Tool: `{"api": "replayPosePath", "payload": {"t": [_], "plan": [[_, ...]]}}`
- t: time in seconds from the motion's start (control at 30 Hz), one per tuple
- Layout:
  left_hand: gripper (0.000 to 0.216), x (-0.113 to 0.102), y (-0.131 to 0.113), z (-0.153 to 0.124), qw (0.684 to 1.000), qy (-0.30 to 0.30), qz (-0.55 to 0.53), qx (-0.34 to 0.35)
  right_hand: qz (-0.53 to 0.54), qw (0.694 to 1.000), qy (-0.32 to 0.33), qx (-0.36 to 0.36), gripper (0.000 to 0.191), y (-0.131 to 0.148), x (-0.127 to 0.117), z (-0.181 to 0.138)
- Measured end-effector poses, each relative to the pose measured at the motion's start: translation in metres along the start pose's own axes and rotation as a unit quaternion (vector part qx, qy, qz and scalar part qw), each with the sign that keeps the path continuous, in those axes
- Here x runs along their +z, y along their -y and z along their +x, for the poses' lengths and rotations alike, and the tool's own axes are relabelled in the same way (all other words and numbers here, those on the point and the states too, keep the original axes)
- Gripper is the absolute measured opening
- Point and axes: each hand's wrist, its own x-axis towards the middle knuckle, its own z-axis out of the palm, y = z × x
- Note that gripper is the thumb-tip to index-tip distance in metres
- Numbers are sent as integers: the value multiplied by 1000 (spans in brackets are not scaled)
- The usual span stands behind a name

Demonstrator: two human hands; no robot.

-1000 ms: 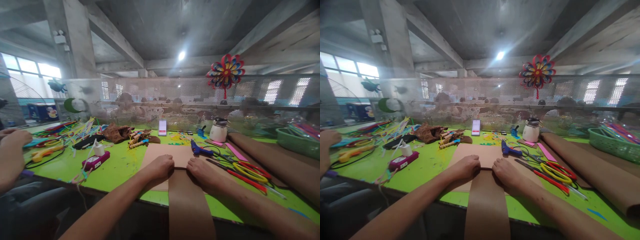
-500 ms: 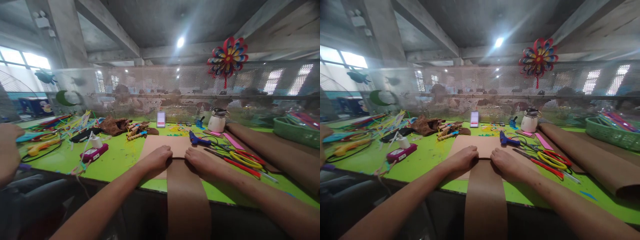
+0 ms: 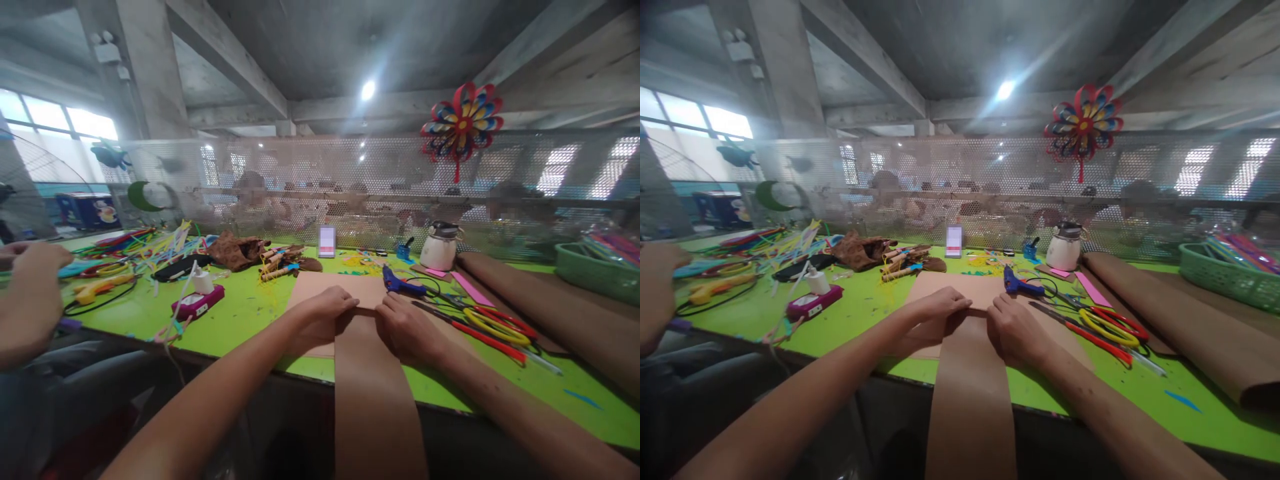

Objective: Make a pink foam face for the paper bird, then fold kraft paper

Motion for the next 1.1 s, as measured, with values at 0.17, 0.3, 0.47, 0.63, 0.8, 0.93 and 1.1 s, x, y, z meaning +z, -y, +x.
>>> {"api": "replayPosePath", "payload": {"t": [0.17,0.3,0.47,0.63,0.8,0.93,1.1], "plan": [[42,3,-3,-2,993,60,-102,13,12,1000,-19,-5,7,0,-1,-1],[41,12,-2,-5,986,32,-166,4,88,994,-53,37,15,-5,4,-2],[35,13,-3,-10,983,23,-178,38,317,928,-14,196,33,-13,-5,0],[34,14,-6,-9,981,15,-179,74,406,886,100,201,39,-11,-14,14],[34,13,-8,-8,984,-9,-152,96,493,828,127,236,49,-12,-12,28],[33,8,-11,-13,989,-20,-124,79,550,784,78,276,42,-8,-2,26],[35,4,-15,-19,990,2,-117,84,523,802,19,286,39,-4,5,19]]}}
